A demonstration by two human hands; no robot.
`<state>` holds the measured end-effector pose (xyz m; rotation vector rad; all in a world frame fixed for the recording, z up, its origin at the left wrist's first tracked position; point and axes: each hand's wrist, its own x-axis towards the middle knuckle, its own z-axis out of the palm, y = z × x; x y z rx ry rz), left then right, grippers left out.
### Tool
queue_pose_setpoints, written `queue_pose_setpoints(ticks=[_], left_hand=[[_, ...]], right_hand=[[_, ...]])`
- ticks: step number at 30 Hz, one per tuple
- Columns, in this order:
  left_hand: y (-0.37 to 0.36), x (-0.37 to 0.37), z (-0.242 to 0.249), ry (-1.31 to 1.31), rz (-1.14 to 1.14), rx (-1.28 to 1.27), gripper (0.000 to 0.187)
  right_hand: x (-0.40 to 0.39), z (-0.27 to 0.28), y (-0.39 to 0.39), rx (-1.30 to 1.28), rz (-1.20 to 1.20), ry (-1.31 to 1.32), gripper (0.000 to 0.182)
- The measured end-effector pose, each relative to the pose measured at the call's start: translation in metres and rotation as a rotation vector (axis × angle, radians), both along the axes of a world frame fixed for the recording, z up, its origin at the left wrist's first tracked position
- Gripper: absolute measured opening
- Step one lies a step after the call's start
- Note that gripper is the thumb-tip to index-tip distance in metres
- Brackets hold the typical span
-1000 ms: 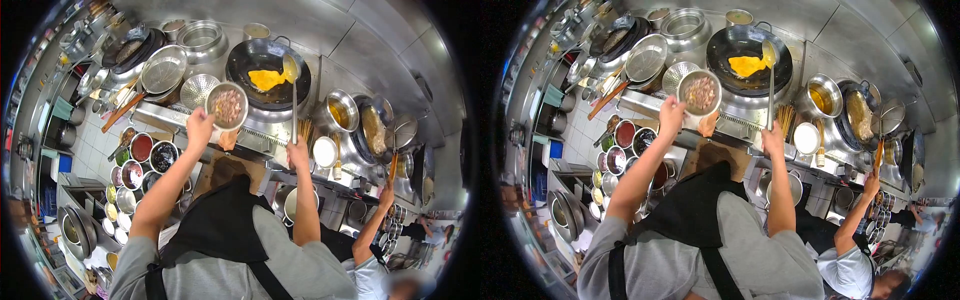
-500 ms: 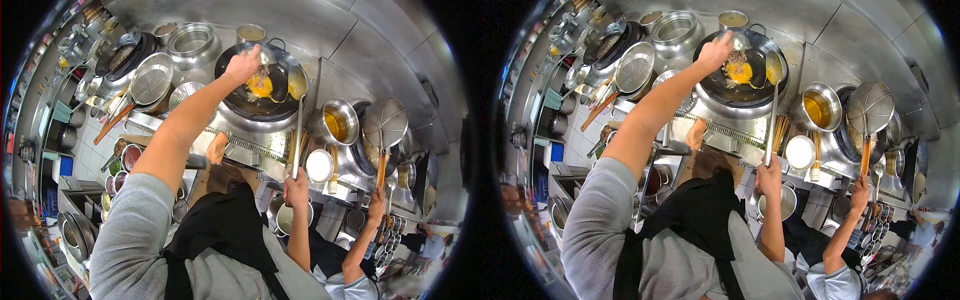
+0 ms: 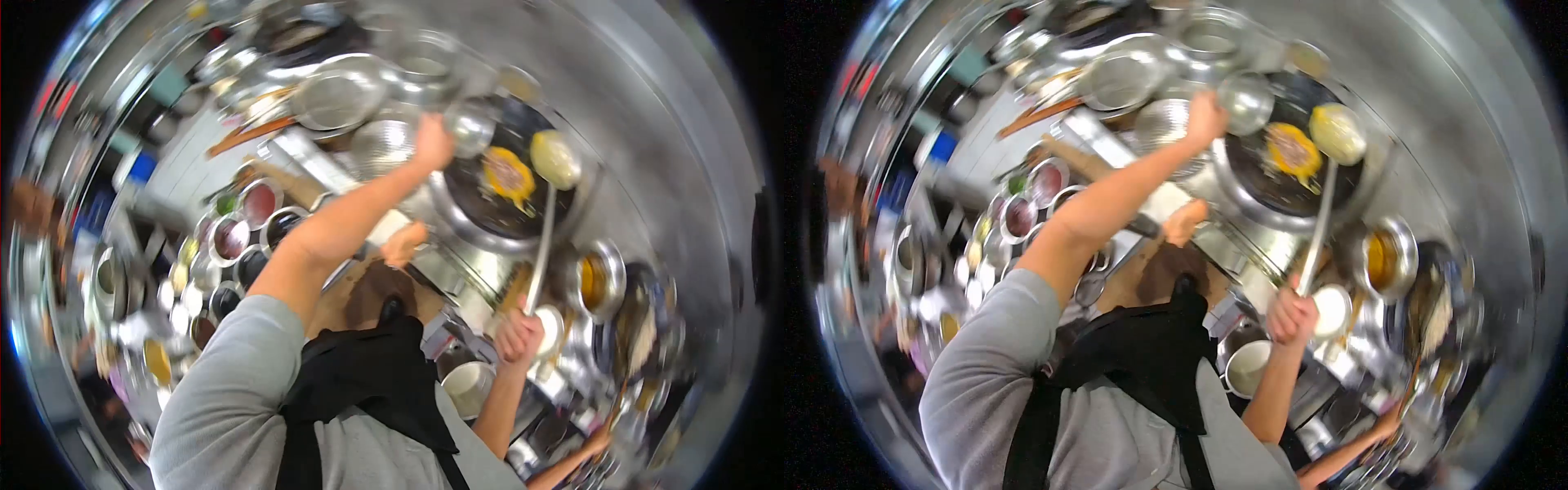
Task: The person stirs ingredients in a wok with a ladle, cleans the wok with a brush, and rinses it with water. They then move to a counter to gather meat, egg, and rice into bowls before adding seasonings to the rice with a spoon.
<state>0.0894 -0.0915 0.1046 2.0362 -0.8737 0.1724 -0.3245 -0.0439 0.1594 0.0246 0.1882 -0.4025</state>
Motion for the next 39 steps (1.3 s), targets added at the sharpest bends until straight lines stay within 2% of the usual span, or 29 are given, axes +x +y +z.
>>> queue_pose_setpoints(ticks=[1,2,3,4,5,6,8,9,10,13,16,17,18,22,24,28,32,36,37,38,39], left_hand=[[0.016,0.004,-0.004,0.161,0.055,-0.054,0.025],[0.055,-0.015,0.03,0.374,0.139,-0.102,0.025],[0.088,-0.011,0.024,0.565,0.127,-0.154,0.025],[0.124,-0.015,0.025,0.52,0.196,-0.152,0.022],[0.158,-0.023,0.02,0.598,0.257,-0.253,0.017],[0.202,-0.038,0.05,0.845,0.251,-0.387,0.014],[0.268,-0.058,0.055,0.891,0.368,-0.563,0.014],[0.298,-0.065,0.048,0.965,0.362,-0.729,0.012],[0.327,-0.081,0.063,0.964,0.429,-0.861,0.011],[0.41,-0.128,0.087,0.945,0.624,-0.905,0.013],[0.466,-0.187,0.12,0.797,0.856,-1.208,0.012],[0.484,-0.204,0.102,0.692,0.886,-1.262,0.014],[0.495,-0.225,0.11,0.628,0.973,-1.366,0.015],[0.534,-0.315,0.12,0.369,1.295,-1.595,0.02],[0.547,-0.359,0.106,0.279,1.437,-1.636,0.018],[0.553,-0.432,0.097,-0.022,1.741,-1.789,0.019],[0.563,-0.49,0.091,-0.25,1.909,-1.946,0.015],[0.571,-0.548,0.092,-0.44,1.965,-2.03,0.013],[0.572,-0.563,0.09,-0.501,1.988,-2.035,0.012],[0.572,-0.577,0.088,-0.555,2.011,-2.039,0.01],[0.573,-0.593,0.08,-0.55,2.078,-2.031,0.009]], right_hand=[[0.008,0.0,-0.001,0.014,0.006,-0.136,0.02],[0.009,-0.005,-0.002,0.044,0.101,-0.221,0.02],[0.011,-0.013,-0.001,0.029,0.153,-0.233,0.02],[0.02,-0.011,0.002,0.025,0.267,-0.268,0.02],[0.026,-0.01,0.006,0.035,0.405,-0.311,0.02],[0.033,-0.01,0.006,0.07,0.513,-0.339,0.019],[0.047,-0.004,0.008,0.075,0.711,-0.317,0.02],[0.058,0.0,0.011,0.107,0.83,-0.311,0.022],[0.074,0.009,0.017,0.11,0.967,-0.292,0.022],[0.133,0.04,0.048,0.087,1.392,-0.25,0.022],[0.194,0.055,0.105,0.158,1.776,-0.311,0.023],[0.211,0.068,0.129,0.122,1.881,-0.282,0.024],[0.221,0.077,0.153,0.11,1.967,-0.27,0.024],[0.237,0.087,0.257,-0.04,2.277,-0.193,0.023],[0.226,0.085,0.312,-0.042,2.444,-0.205,0.023],[0.183,0.089,0.404,0.065,2.773,-0.165,0.021],[0.115,0.116,0.48,0.163,3.041,-0.076,0.02],[0.036,0.136,0.562,-0.06,3.268,-0.102,0.022],[0.011,0.141,0.588,-0.032,3.333,-0.109,0.022],[-0.016,0.143,0.616,-0.035,3.396,-0.179,0.023],[-0.045,0.146,0.643,-0.155,3.441,-0.261,0.021]])
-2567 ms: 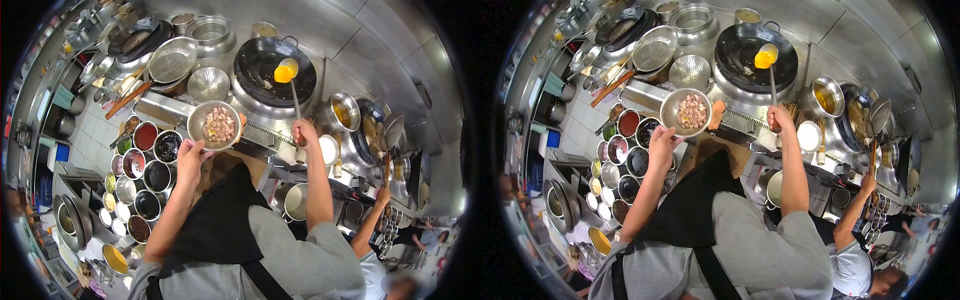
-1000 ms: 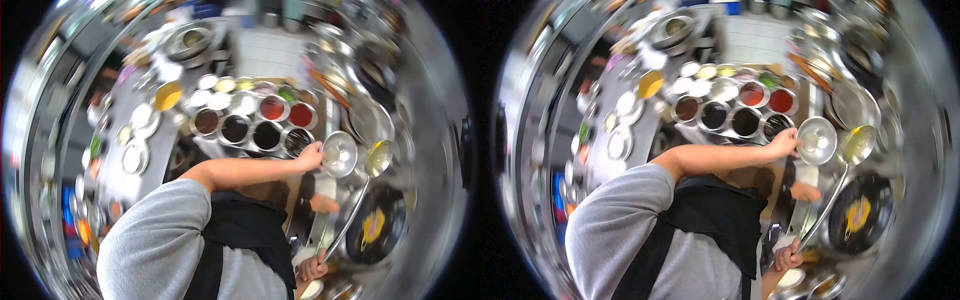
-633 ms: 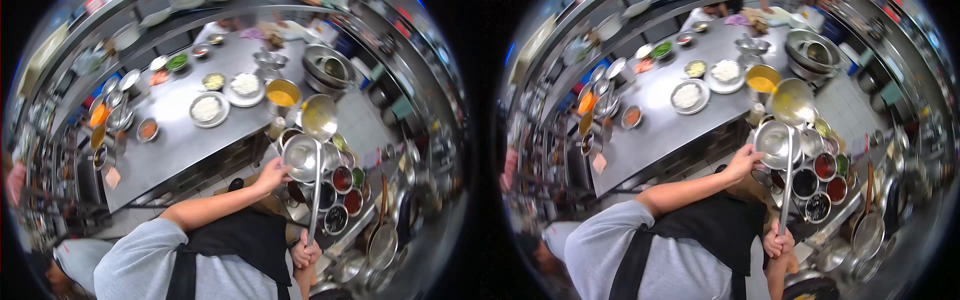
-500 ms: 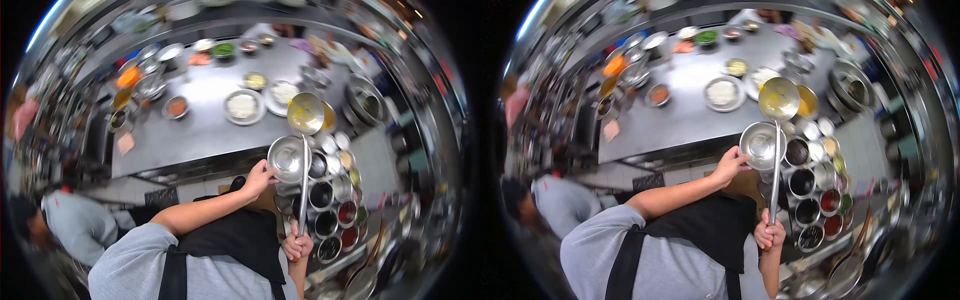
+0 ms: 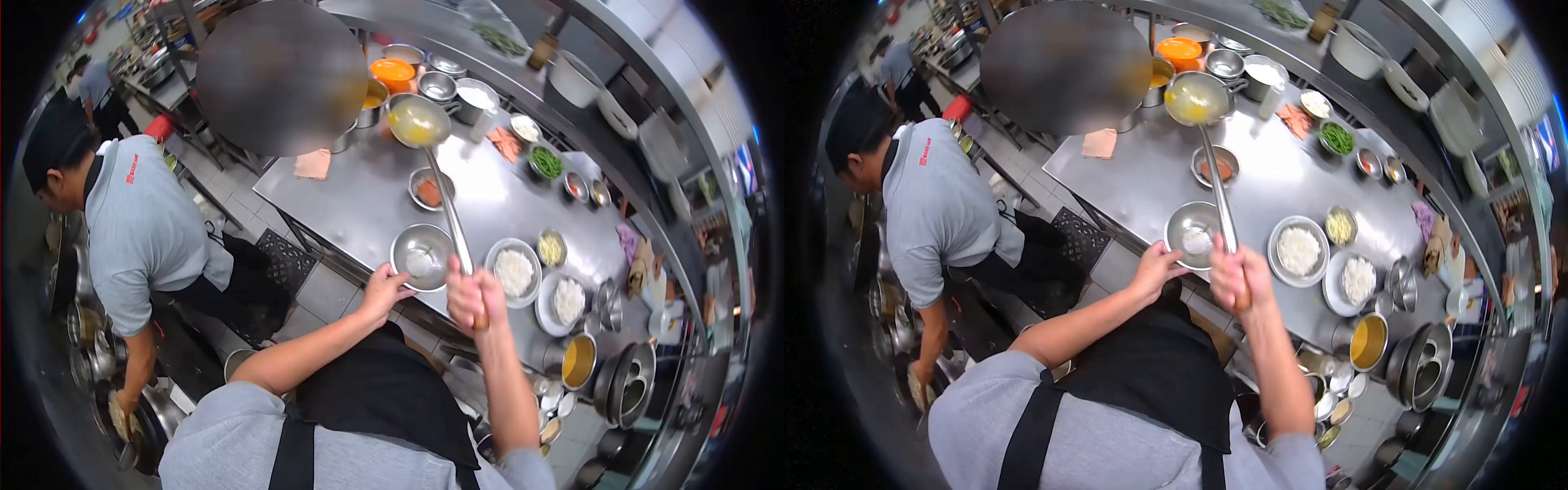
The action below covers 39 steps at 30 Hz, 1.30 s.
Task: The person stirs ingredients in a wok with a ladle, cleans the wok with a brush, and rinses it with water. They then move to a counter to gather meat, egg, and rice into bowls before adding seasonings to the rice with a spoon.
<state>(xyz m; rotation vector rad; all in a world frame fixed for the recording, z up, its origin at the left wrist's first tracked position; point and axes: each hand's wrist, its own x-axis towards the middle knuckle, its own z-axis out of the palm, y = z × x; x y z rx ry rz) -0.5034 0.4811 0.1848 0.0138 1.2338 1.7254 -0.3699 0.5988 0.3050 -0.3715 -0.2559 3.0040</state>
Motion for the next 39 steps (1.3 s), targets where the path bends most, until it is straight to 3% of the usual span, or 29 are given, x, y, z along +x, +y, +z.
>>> queue_pose_setpoints(ticks=[5,10,12,14,15,16,19,20,24,26,28,30,31,32,33,34,36,37,39], left_hand=[[-0.011,-0.06,-0.006,-0.026,0.222,-0.025,0.009],[-0.023,-0.094,-0.01,-0.012,0.331,-0.088,0.008],[-0.029,-0.103,-0.013,0.005,0.366,-0.137,0.01],[-0.028,-0.108,-0.006,0.005,0.406,-0.136,0.015],[-0.032,-0.112,-0.01,0.034,0.381,-0.17,0.014],[-0.035,-0.113,-0.014,0.035,0.379,-0.166,0.013],[-0.033,-0.118,-0.012,-0.011,0.383,-0.171,0.014],[-0.036,-0.121,-0.017,-0.021,0.377,-0.167,0.012],[-0.037,-0.125,-0.016,-0.049,0.332,-0.184,0.014],[-0.037,-0.124,-0.012,-0.038,0.345,-0.169,0.014],[-0.034,-0.121,-0.006,-0.03,0.348,-0.178,0.016],[-0.038,-0.122,-0.006,-0.028,0.385,-0.215,0.018],[-0.045,-0.125,-0.019,-0.038,0.411,-0.206,0.016],[-0.039,-0.122,-0.011,0.005,0.406,-0.175,0.007],[-0.032,-0.119,-0.003,0.011,0.436,-0.182,0.006],[-0.043,-0.123,-0.025,-0.029,0.439,-0.166,0.007],[-0.031,-0.123,-0.009,-0.036,0.475,-0.198,0.005],[-0.026,-0.124,-0.003,-0.016,0.484,-0.205,0.006],[-0.016,-0.132,-0.002,0.031,0.487,-0.164,0.006]], right_hand=[[-0.173,0.0,0.108,0.498,0.235,-0.257,0.002],[-0.311,-0.042,0.139,1.004,0.234,-0.553,0.022],[-0.35,-0.076,0.143,1.138,0.139,-0.531,0.025],[-0.371,-0.107,0.146,1.125,0.079,-0.321,0.021],[-0.396,-0.148,0.153,1.088,0.043,-0.383,0.019],[-0.404,-0.138,0.145,1.268,0.08,-0.517,0.016],[-0.427,-0.093,0.12,0.745,-0.058,-0.672,0.008],[-0.453,-0.112,0.119,0.596,-0.121,-0.608,0.009],[-0.483,-0.097,0.111,0.397,-0.11,-0.507,0.009],[-0.494,-0.096,0.115,0.167,-0.143,-0.584,0.013],[-0.503,-0.128,0.131,-0.045,-0.051,-0.314,0.015],[-0.475,-0.148,0.147,-0.009,0.015,-0.243,0.016],[-0.439,-0.15,0.156,0.481,-0.146,0.054,0.018],[-0.415,-0.14,0.164,0.608,-0.158,0.159,0.02],[-0.395,-0.125,0.169,0.512,-0.074,0.15,0.022],[-0.38,-0.109,0.172,0.251,0.079,0.068,0.025],[-0.362,-0.095,0.177,-0.02,0.272,-0.011,0.029],[-0.354,-0.092,0.177,0.004,0.291,0.007,0.032],[-0.325,-0.074,0.176,-0.047,0.291,0.067,0.023]])
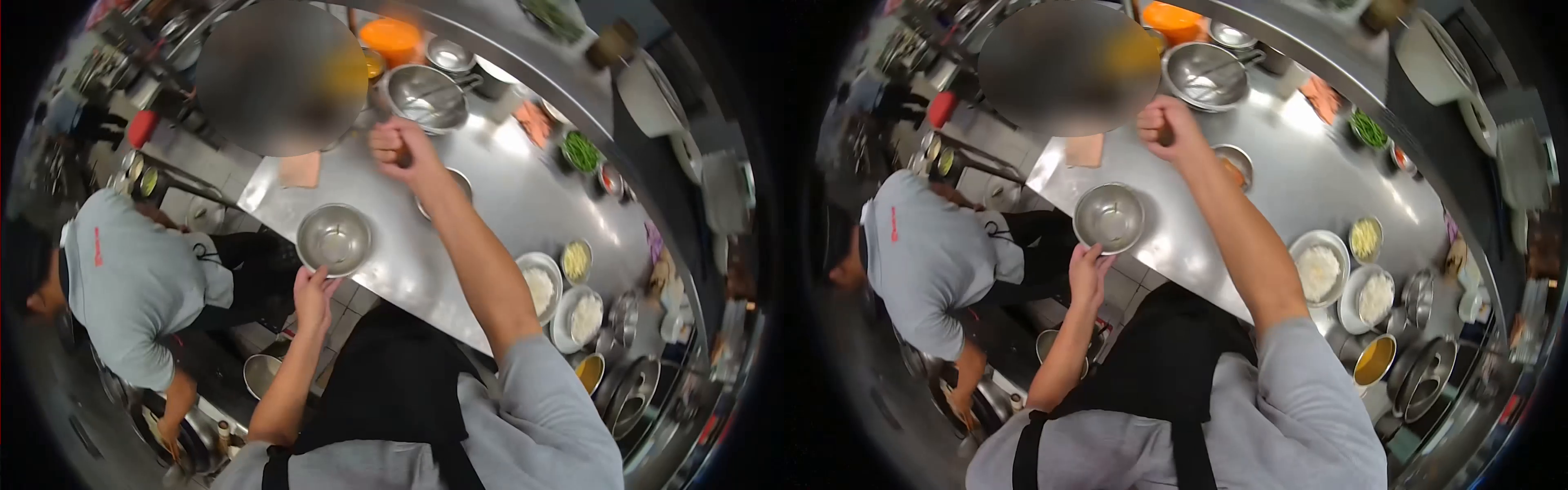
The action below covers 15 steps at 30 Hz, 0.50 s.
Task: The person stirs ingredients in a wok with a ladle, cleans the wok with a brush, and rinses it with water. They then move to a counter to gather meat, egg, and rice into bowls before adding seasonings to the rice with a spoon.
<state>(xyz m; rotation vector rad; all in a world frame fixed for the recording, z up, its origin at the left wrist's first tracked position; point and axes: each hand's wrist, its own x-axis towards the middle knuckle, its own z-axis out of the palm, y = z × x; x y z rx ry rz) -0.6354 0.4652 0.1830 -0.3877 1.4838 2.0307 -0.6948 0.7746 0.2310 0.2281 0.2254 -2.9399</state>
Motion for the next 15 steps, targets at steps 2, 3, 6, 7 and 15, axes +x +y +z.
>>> queue_pose_setpoints(ticks=[2,3,6,7,15], left_hand=[[0.017,-0.033,-0.002,0.032,0.033,-0.011,0.012],[0.026,-0.045,-0.001,0.034,0.042,-0.012,0.012],[0.051,-0.077,0.004,0.109,0.026,0.034,0.018],[0.061,-0.087,0.007,0.135,0.01,0.043,0.019],[0.171,-0.189,0.002,0.227,-0.036,-0.001,0.014]], right_hand=[[-0.002,0.012,0.004,-0.088,-0.02,-0.014,0.009],[0.0,0.018,0.005,-0.111,-0.032,-0.016,0.002],[0.011,0.036,0.002,-0.112,-0.036,-0.043,0.004],[0.014,0.038,0.001,-0.086,-0.043,-0.066,0.005],[0.066,0.085,-0.019,-0.064,-0.066,0.006,0.015]])
